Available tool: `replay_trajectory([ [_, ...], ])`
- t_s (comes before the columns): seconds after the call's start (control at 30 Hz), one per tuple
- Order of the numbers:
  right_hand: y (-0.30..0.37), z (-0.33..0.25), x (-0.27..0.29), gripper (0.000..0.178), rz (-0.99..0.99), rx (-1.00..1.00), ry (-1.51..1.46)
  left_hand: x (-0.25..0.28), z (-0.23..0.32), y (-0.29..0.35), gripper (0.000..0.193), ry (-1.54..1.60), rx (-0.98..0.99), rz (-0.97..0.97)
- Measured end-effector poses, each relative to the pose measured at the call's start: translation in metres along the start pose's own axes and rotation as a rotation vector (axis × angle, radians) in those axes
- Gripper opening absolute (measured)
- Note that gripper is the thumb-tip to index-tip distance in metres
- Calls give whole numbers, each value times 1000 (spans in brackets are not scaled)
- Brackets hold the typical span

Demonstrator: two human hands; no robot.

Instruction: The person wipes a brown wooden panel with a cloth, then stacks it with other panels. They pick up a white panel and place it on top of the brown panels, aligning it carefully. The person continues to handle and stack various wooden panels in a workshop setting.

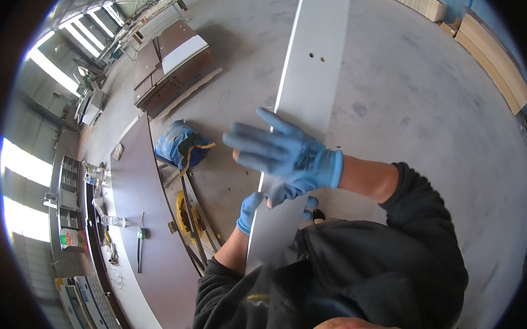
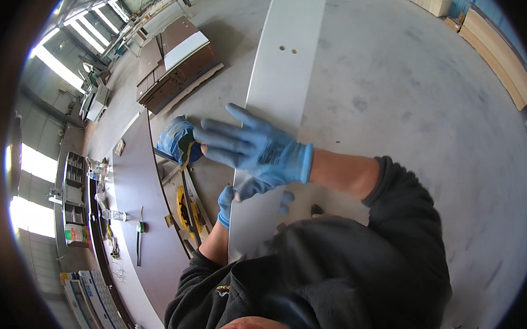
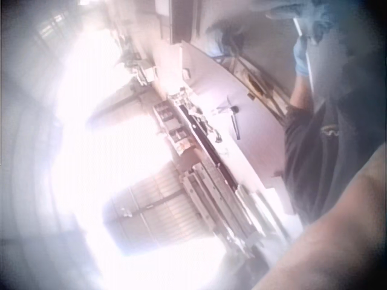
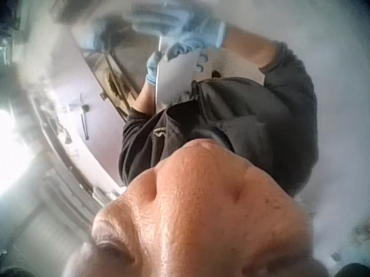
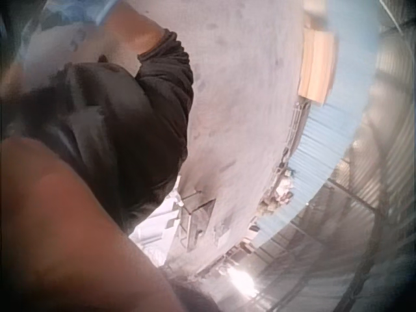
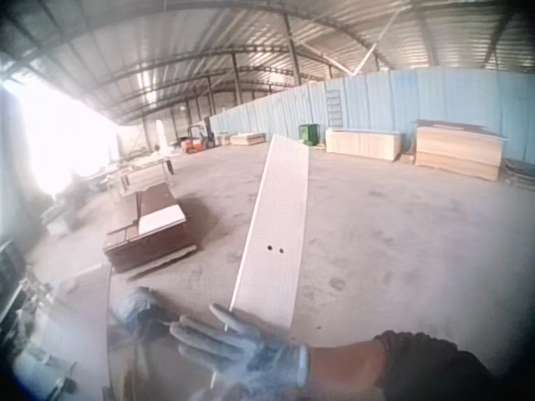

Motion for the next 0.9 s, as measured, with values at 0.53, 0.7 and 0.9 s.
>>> replay_trajectory([
  [0.53, -38, 572, -106, 77, 333, -497, 136, 229, 292, -175, 119, 90, -38, 198],
  [0.7, -155, 535, -208, 85, -113, 46, -51, 273, 407, -245, 119, 62, 84, 87],
  [0.9, -153, 898, -179, 67, 12, -118, 401, 358, 516, -328, 113, 36, 78, 154],
])
Point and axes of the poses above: each hand's wrist, its own y-axis away from the middle knuckle, its own x-axis out of the back of the hand, z = x × y, the point moved 7 cm from there along -y, towards the middle knuckle, and after that the axes turned 3 degrees about -x, right-handed, at the moved point
